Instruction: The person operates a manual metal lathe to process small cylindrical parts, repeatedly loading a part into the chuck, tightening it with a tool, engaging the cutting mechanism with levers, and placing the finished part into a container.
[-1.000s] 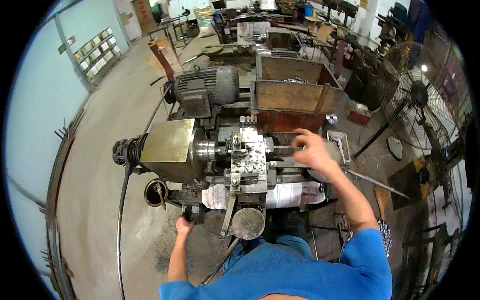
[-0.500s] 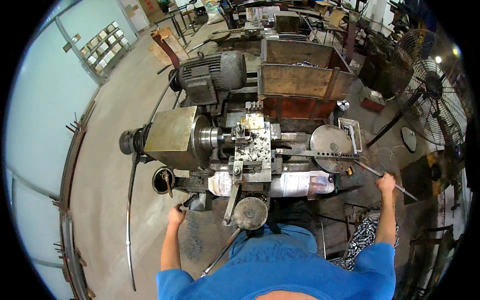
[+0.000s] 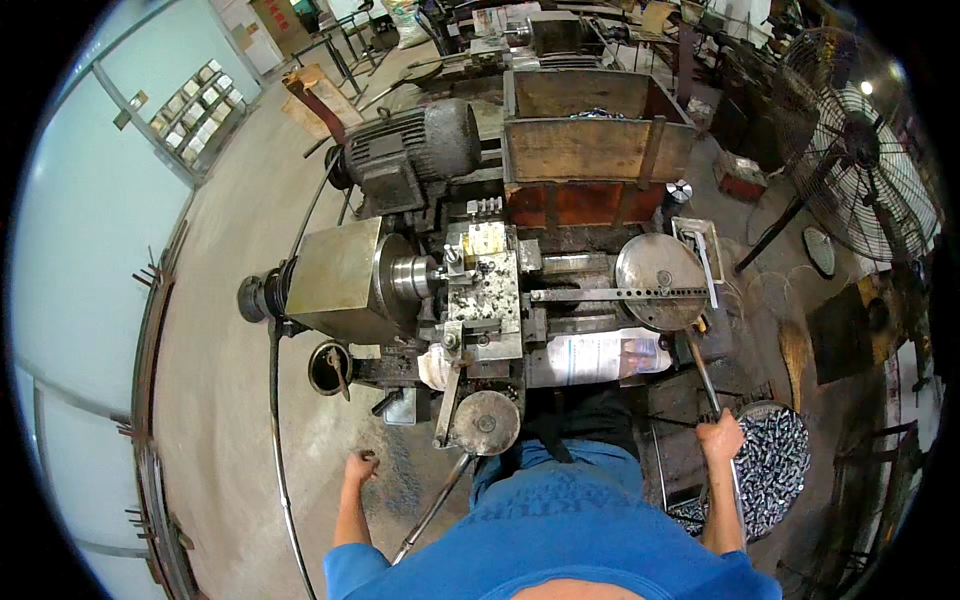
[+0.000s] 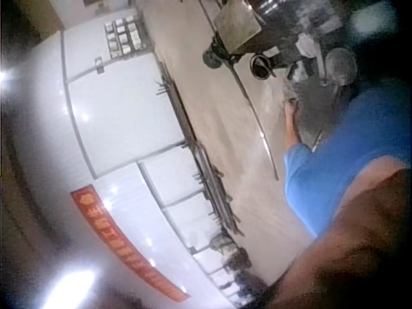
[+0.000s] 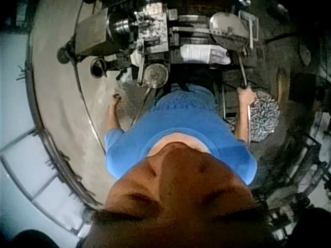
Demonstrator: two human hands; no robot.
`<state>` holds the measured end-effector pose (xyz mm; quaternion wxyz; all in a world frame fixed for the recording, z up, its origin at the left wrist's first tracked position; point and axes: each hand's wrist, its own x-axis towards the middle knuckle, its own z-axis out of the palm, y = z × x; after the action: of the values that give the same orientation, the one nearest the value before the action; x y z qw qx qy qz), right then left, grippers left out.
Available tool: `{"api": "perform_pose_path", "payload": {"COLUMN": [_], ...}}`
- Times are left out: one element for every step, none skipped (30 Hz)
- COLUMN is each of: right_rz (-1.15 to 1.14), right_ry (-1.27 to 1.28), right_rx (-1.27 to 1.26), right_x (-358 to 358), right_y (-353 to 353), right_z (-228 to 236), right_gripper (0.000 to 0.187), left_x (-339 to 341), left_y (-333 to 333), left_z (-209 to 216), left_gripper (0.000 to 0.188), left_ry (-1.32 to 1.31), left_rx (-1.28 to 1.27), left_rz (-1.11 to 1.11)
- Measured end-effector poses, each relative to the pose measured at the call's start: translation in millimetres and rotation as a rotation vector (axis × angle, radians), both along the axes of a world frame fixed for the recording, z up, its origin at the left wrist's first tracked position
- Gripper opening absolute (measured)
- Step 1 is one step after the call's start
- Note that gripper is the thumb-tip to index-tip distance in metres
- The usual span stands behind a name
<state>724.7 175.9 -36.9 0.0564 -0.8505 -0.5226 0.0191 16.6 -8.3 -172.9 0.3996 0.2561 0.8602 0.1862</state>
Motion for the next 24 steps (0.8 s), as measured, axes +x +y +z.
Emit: {"api": "perform_pose_path", "payload": {"right_rz": [0.003,-0.007,-0.003,-0.003,-0.005,0.024,0.016,0.008,0.011,0.013,0.035,0.035,0.051,0.081,0.187,0.177,0.073,0.060,-0.031,-0.038,-0.040,-0.046,-0.052,-0.038], "right_ry": [-0.002,0.040,0.032,0.030,0.027,0.022,0.031,0.039,0.050,0.003,-0.027,-0.086,-0.133,-0.199,-0.246,-0.292,-0.297,-0.319,-0.299,-0.295,-0.305,-0.314,-0.331,-0.310], "right_rx": [0.006,-0.053,-0.040,-0.030,-0.020,-0.017,-0.043,-0.070,-0.096,-0.104,-0.058,-0.089,-0.097,-0.100,0.014,0.051,-0.014,0.040,-0.042,-0.034,-0.016,-0.004,0.009,0.016], "right_x": [0.0,-0.5,-2.6,-3.3,-2.6,-1.8,-0.9,0.3,-0.9,8.4,21.0,39.1,57.0,75.0,97.0,115.8,131.8,123.8,113.2,115.5,117.2,123.9,128.6,114.8], "right_y": [2.1,0.9,1.3,-0.6,-1.7,-0.8,1.4,5.8,9.5,14.2,19.0,33.0,46.1,61.1,77.8,98.3,123.4,143.7,161.5,174.3,183.4,189.4,191.4,189.0], "right_z": [2.8,8.3,10.5,8.9,7.8,7.2,9.5,14.5,16.4,11.0,10.3,5.0,1.1,-0.7,-6.6,-15.2,-19.6,-8.0,6.0,2.1,-7.2,-21.1,-28.5,-21.5], "right_gripper": [0.032,0.035,0.036,0.036,0.037,0.039,0.038,0.038,0.037,0.034,0.033,0.032,0.031,0.030,0.029,0.028,0.031,0.035,0.038,0.043,0.045,0.047,0.050,0.052], "left_x": [0.9,-0.8,0.8,0.3,-0.2,0.9,3.3,6.0,7.5,6.5,7.1,8.7,10.2,12.9,15.2,17.7,26.6,37.6,42.5,35.6,33.0,36.0,43.7,58.9], "left_y": [12.4,25.7,36.0,47.8,59.5,64.1,73.3,83.5,85.2,89.8,93.5,96.5,106.0,116.5,121.2,129.3,138.0,139.3,142.4,140.2,138.2,136.6,137.6,139.2], "left_z": [3.8,9.2,13.1,15.1,17.2,18.3,23.3,27.3,32.5,34.3,34.5,34.1,34.0,35.8,36.7,37.3,40.1,47.4,51.1,30.9,-4.0,-43.4,-67.8,-73.3], "left_gripper": [0.039,0.038,0.038,0.039,0.039,0.040,0.041,0.041,0.042,0.042,0.043,0.044,0.045,0.045,0.046,0.045,0.044,0.043,0.042,0.037,0.036,0.035,0.034,0.034], "left_ry": [0.021,0.043,0.060,0.063,0.066,0.068,0.118,0.167,0.219,0.325,0.431,0.534,0.558,0.582,0.602,0.687,0.705,0.723,0.744,0.789,0.812,0.832,0.841,0.818], "left_rx": [0.016,0.031,0.048,0.054,0.059,0.062,0.042,0.020,-0.002,0.026,0.051,0.081,0.044,0.007,-0.032,-0.008,-0.034,-0.065,-0.093,-0.065,-0.048,-0.034,-0.018,0.051], "left_rz": [-0.016,-0.032,-0.040,-0.048,-0.057,-0.054,-0.091,-0.127,-0.153,-0.191,-0.227,-0.263,-0.306,-0.349,-0.393,-0.543,-0.573,-0.585,-0.604,-0.498,-0.354,-0.215,-0.076,-0.015]}}
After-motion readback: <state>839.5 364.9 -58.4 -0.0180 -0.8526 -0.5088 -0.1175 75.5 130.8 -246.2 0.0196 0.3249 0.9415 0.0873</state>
